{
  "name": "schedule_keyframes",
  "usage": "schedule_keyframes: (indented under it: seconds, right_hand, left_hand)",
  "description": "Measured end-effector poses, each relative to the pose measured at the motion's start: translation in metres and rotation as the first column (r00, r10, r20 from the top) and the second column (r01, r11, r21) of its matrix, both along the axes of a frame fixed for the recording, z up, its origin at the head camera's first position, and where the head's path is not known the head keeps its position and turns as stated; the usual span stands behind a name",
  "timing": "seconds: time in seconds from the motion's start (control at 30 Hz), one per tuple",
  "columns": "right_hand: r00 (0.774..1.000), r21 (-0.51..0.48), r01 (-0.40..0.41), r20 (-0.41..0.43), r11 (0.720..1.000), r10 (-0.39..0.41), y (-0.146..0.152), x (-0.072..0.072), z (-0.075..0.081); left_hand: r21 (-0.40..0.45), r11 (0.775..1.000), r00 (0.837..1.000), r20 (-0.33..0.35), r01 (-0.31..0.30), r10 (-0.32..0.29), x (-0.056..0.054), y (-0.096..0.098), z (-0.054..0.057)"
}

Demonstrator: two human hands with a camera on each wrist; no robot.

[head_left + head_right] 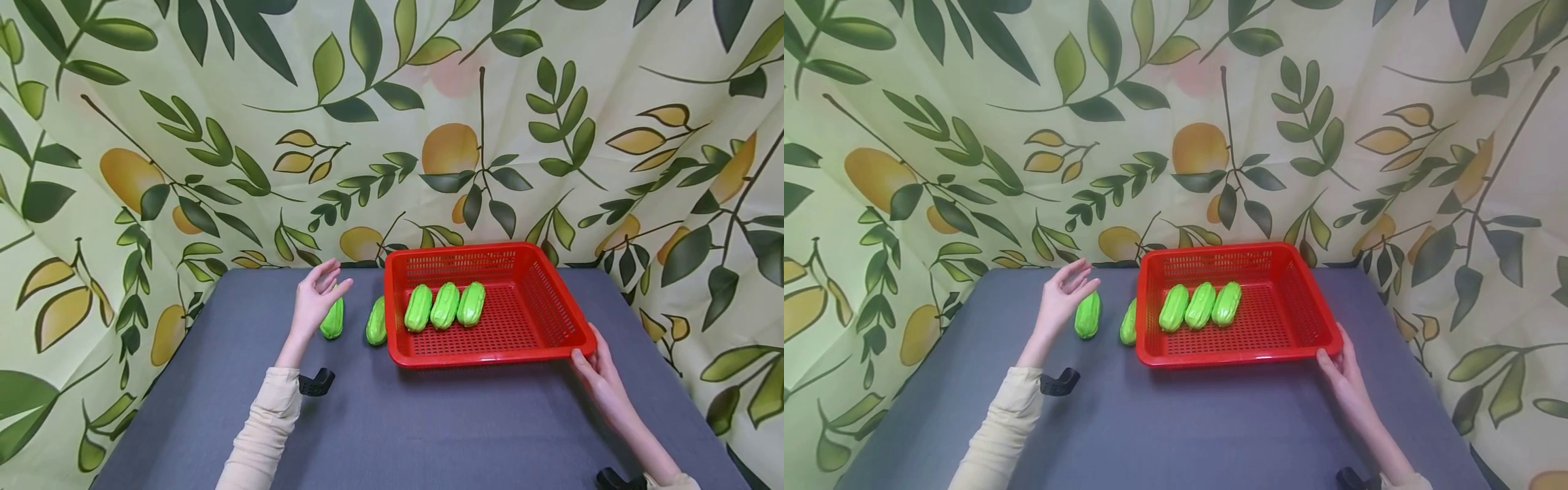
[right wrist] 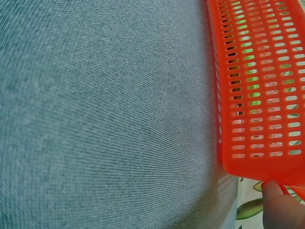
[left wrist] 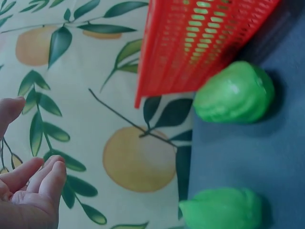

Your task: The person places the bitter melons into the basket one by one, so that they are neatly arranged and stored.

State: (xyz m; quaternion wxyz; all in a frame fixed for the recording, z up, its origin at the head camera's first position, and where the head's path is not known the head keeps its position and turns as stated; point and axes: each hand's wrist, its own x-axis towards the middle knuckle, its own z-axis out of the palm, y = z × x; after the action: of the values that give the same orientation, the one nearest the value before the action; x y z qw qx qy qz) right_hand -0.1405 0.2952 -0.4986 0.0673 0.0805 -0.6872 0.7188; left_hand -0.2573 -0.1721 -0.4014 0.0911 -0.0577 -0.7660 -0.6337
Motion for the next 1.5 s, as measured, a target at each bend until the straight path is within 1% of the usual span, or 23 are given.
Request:
schedule_keyframes:
  seconds: [0.27, 0.47, 0.53, 0.67, 0.77, 0.9, 1.03, 1.2, 1.27, 1.4, 1.5]
  right_hand:
    - [1.000, 0.003, -0.002, 0.007, 1.000, 0.002, 0.000, -0.001, 0.000]
    - [1.000, 0.007, 0.004, 0.018, 1.000, -0.004, 0.000, 0.000, 0.000]
    - [1.000, 0.002, 0.003, 0.018, 1.000, -0.003, 0.000, 0.000, 0.000]
    - [1.000, -0.007, -0.002, 0.015, 1.000, 0.002, 0.000, 0.000, 0.000]
    - [1.000, -0.011, -0.006, 0.012, 1.000, 0.006, 0.000, 0.000, 0.000]
    - [1.000, -0.002, -0.005, 0.014, 1.000, 0.005, 0.000, 0.000, 0.000]
    - [1.000, 0.004, -0.005, 0.010, 1.000, 0.005, 0.000, -0.001, 0.000]
    - [1.000, 0.000, -0.009, -0.003, 1.000, 0.009, 0.000, -0.001, 0.000]
    - [1.000, -0.002, -0.009, -0.007, 1.000, 0.009, 0.000, 0.000, 0.000]
    - [1.000, -0.001, -0.006, -0.011, 1.000, 0.006, 0.000, 0.000, -0.001]
    - [1.000, 0.000, -0.006, -0.009, 1.000, 0.006, 0.000, 0.000, -0.001]
  left_hand:
    - [-0.004, 0.998, 0.997, 0.035, -0.064, 0.064, 0.002, -0.020, -0.007]
    - [-0.022, 0.994, 0.992, 0.060, -0.107, 0.108, 0.003, -0.027, -0.014]
    - [-0.049, 0.991, 0.989, 0.068, -0.125, 0.128, 0.002, -0.028, -0.019]
    - [-0.104, 0.981, 0.984, 0.060, -0.163, 0.170, -0.002, -0.029, -0.033]
    - [-0.133, 0.975, 0.981, 0.054, -0.179, 0.187, -0.003, -0.029, -0.043]
    - [-0.168, 0.967, 0.978, 0.055, -0.190, 0.202, -0.004, -0.030, -0.052]
    - [-0.230, 0.955, 0.976, 0.064, -0.188, 0.207, -0.005, -0.030, -0.062]
    - [-0.326, 0.926, 0.973, 0.064, -0.191, 0.223, -0.006, -0.031, -0.076]
    - [-0.351, 0.915, 0.970, 0.065, -0.199, 0.236, -0.006, -0.030, -0.080]
    - [-0.374, 0.904, 0.967, 0.058, -0.209, 0.248, -0.007, -0.029, -0.087]
    - [-0.384, 0.897, 0.965, 0.054, -0.217, 0.257, -0.007, -0.028, -0.089]
